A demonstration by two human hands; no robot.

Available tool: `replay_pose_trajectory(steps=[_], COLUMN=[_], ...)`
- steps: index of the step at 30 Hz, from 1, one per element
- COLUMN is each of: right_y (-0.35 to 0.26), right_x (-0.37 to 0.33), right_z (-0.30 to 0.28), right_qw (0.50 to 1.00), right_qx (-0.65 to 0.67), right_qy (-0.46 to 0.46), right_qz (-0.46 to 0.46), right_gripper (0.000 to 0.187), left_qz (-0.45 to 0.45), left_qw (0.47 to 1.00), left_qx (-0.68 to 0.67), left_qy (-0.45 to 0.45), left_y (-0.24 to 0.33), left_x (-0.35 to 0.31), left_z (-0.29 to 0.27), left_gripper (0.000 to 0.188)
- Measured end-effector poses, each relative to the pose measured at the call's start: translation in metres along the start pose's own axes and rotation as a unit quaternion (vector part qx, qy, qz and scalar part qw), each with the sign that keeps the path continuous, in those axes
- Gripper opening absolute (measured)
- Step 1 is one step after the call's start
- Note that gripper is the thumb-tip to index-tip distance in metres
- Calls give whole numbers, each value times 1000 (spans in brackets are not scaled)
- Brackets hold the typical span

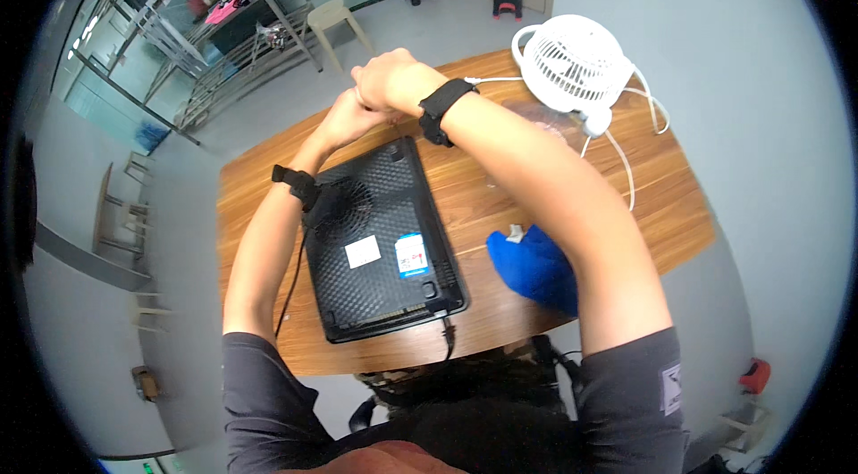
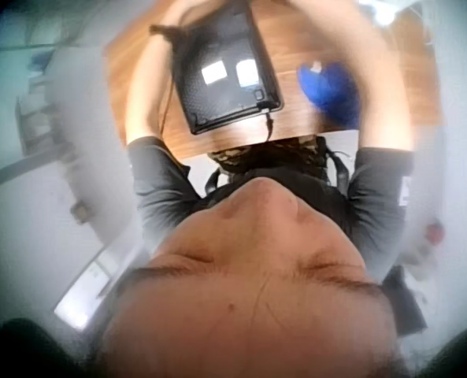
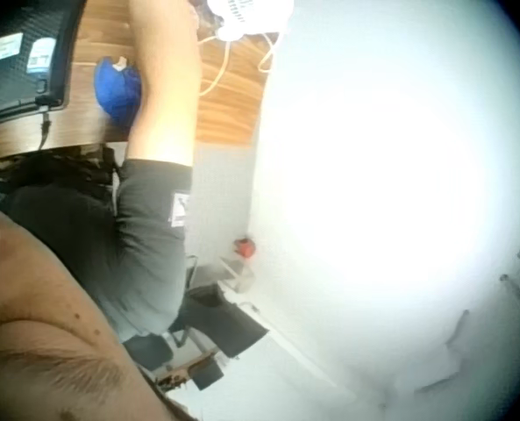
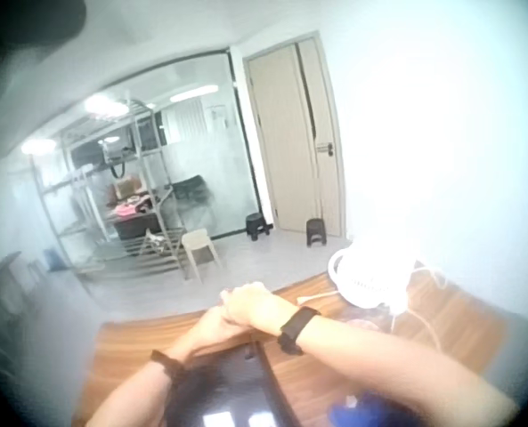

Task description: The person wipes the surface of an induction cooktop with a blue cloth, then flips it over. Using a screwdriver, they remove several screws from the back panel and open the casing to expose the internal components.

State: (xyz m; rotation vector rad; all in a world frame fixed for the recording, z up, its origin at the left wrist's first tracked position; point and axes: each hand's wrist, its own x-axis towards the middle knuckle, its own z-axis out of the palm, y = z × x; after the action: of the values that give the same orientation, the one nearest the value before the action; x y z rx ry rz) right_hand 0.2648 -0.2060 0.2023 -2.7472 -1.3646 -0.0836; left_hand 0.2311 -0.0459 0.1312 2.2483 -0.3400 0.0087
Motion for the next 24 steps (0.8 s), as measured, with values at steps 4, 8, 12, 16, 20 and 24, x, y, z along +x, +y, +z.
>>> replay_pose_trajectory(steps=[4, 8, 12, 16, 20, 24], right_y=[6, 4, 3, -1, -1, -15], right_x=[-7, -9, -1, 6, 9, 9], right_z=[-8, -17, -3, 4, -9, -10], right_qw=[998, 997, 998, 998, 996, 996], right_qx=[44, 17, -6, -6, 15, -3], right_qy=[-42, -28, 41, 13, -63, -62], right_qz=[32, 70, 54, 59, 64, 71], right_gripper=[39, 47, 57, 46, 45, 41], left_qz=[5, -1, 13, -9, -8, -40], left_qw=[1000, 998, 996, 996, 998, 999], left_qx=[14, 70, 74, 74, 59, 7], left_qy=[5, 11, 43, 45, -8, 3], left_y=[6, 19, 5, -5, -9, -8], left_x=[6, 8, 12, 8, 8, 1], left_z=[10, 9, 13, 10, 1, 5], left_gripper=[30, 33, 38, 40, 36, 33])
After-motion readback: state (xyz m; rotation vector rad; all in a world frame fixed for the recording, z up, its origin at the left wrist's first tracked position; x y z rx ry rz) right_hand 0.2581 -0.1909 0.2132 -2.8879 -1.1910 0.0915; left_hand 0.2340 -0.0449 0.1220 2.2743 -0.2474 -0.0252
